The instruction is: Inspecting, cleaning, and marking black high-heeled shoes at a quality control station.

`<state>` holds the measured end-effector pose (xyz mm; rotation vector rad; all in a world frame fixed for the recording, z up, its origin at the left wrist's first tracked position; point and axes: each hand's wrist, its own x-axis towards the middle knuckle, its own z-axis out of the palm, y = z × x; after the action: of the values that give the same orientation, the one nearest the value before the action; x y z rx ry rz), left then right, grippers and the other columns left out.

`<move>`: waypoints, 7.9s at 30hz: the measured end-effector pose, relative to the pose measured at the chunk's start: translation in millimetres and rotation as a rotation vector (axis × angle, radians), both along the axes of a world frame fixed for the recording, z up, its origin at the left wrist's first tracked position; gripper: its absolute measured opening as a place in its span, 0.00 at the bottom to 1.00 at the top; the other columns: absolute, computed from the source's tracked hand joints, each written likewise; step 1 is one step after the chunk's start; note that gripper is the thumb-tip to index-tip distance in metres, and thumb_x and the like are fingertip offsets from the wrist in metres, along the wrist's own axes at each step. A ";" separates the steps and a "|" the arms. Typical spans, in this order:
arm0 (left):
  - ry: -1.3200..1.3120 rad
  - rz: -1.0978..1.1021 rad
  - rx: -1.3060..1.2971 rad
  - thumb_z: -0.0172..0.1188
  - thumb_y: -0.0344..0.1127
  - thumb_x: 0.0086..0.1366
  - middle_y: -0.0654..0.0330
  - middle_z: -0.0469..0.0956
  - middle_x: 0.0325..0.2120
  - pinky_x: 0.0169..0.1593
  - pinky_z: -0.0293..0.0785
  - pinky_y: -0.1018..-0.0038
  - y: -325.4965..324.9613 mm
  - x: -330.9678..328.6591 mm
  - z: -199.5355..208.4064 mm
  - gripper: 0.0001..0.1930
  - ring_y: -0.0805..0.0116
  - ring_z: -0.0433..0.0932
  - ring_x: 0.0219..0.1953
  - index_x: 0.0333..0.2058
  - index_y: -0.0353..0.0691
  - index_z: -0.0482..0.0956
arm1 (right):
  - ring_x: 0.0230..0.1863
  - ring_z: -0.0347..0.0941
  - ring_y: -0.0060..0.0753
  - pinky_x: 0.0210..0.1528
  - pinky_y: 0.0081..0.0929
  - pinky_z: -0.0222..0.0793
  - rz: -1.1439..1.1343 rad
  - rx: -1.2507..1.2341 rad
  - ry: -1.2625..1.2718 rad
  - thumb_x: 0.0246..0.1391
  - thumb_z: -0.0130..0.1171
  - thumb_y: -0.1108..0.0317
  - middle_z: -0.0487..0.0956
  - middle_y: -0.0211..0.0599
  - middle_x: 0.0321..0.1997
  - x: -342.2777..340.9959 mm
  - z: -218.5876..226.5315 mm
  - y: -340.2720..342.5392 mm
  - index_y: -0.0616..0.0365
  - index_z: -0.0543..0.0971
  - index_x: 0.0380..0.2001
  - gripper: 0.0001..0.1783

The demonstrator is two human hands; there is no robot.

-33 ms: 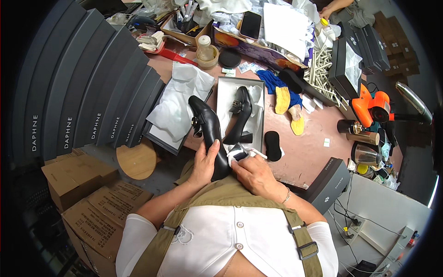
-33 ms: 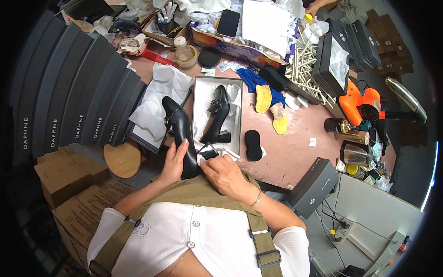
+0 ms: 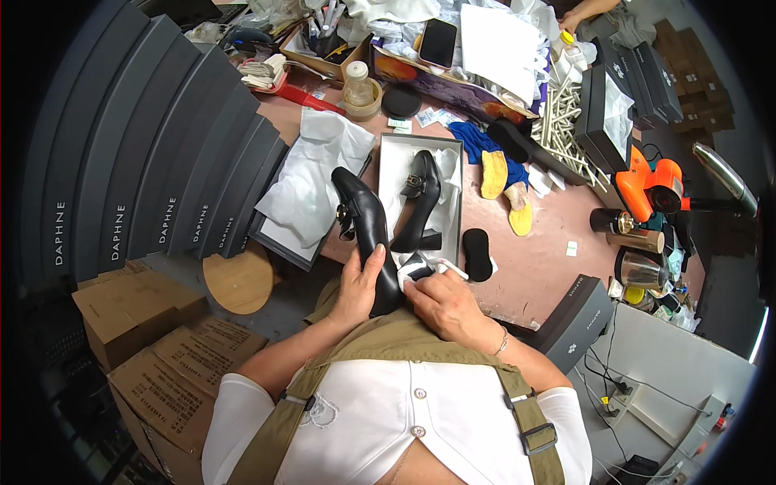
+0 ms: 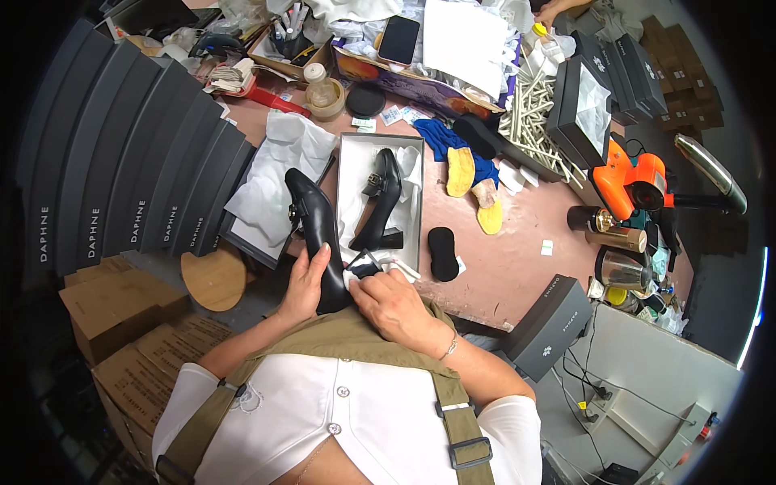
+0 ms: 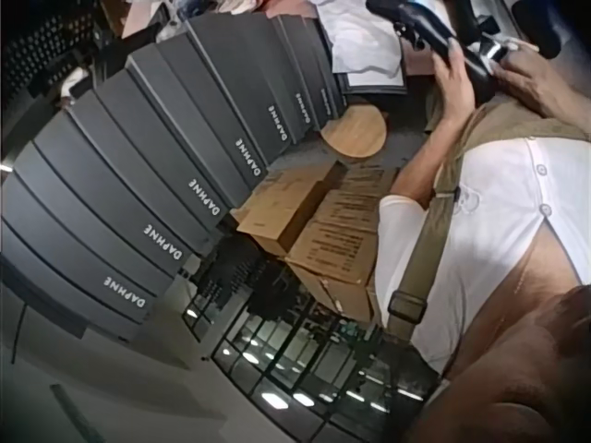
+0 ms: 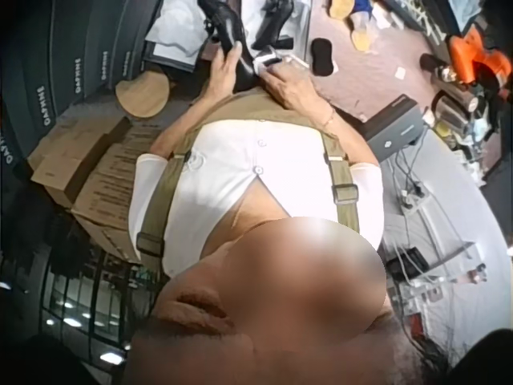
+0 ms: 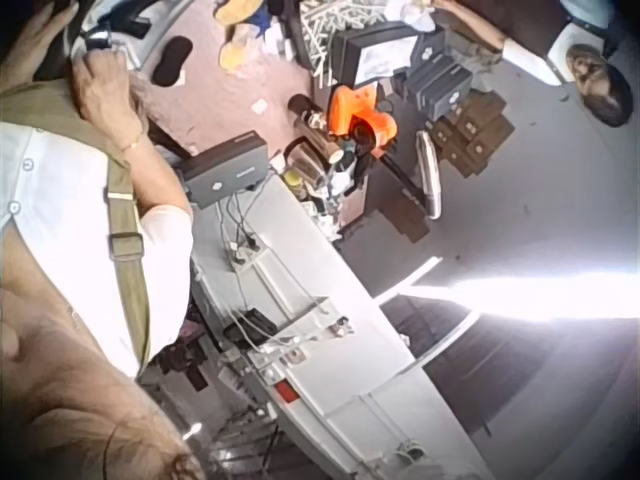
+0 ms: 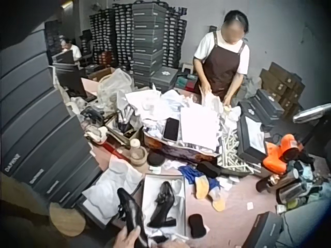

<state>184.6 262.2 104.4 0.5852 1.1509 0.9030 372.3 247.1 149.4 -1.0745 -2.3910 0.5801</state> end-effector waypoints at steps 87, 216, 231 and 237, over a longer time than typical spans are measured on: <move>-1.965 0.009 -0.743 0.53 0.38 0.65 0.62 0.65 0.32 0.39 0.73 0.73 22.9 -21.5 5.0 0.18 0.68 0.69 0.32 0.52 0.39 0.68 | 0.36 0.67 0.28 0.47 0.36 0.58 0.040 0.392 0.037 0.37 0.61 0.66 0.72 0.28 0.36 -77.0 66.5 61.0 0.57 0.79 0.48 0.28; -1.329 -0.372 -0.404 0.48 0.36 0.71 0.47 0.74 0.44 0.47 0.78 0.66 27.7 -85.2 -47.5 0.19 0.54 0.78 0.44 0.58 0.36 0.64 | 0.37 0.77 0.27 0.37 0.22 0.79 -0.307 -1.476 2.130 0.62 0.52 0.68 0.75 0.39 0.51 -63.6 -99.5 -33.1 0.55 0.63 0.63 0.26; -1.379 -0.427 -0.539 0.45 0.46 0.71 0.59 0.70 0.34 0.33 0.70 0.75 -13.6 -34.5 -42.8 0.20 0.68 0.66 0.32 0.57 0.47 0.63 | 0.23 0.65 0.18 0.25 0.16 0.61 -0.379 -1.404 1.925 0.63 0.49 0.61 0.72 0.30 0.35 -31.1 -68.9 -55.5 0.54 0.61 0.64 0.27; -1.287 -0.473 -0.532 0.40 0.53 0.71 0.57 0.70 0.33 0.35 0.67 0.75 -23.9 -16.2 -21.0 0.22 0.67 0.65 0.31 0.50 0.44 0.69 | 0.21 0.67 0.17 0.18 0.16 0.57 -0.132 -1.466 1.912 0.64 0.50 0.58 0.73 0.30 0.31 -1.5 -86.1 -63.5 0.54 0.68 0.58 0.22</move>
<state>168.4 238.3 83.4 -0.2070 0.0237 0.3583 370.9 183.6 63.4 -0.3755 -0.0049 2.0309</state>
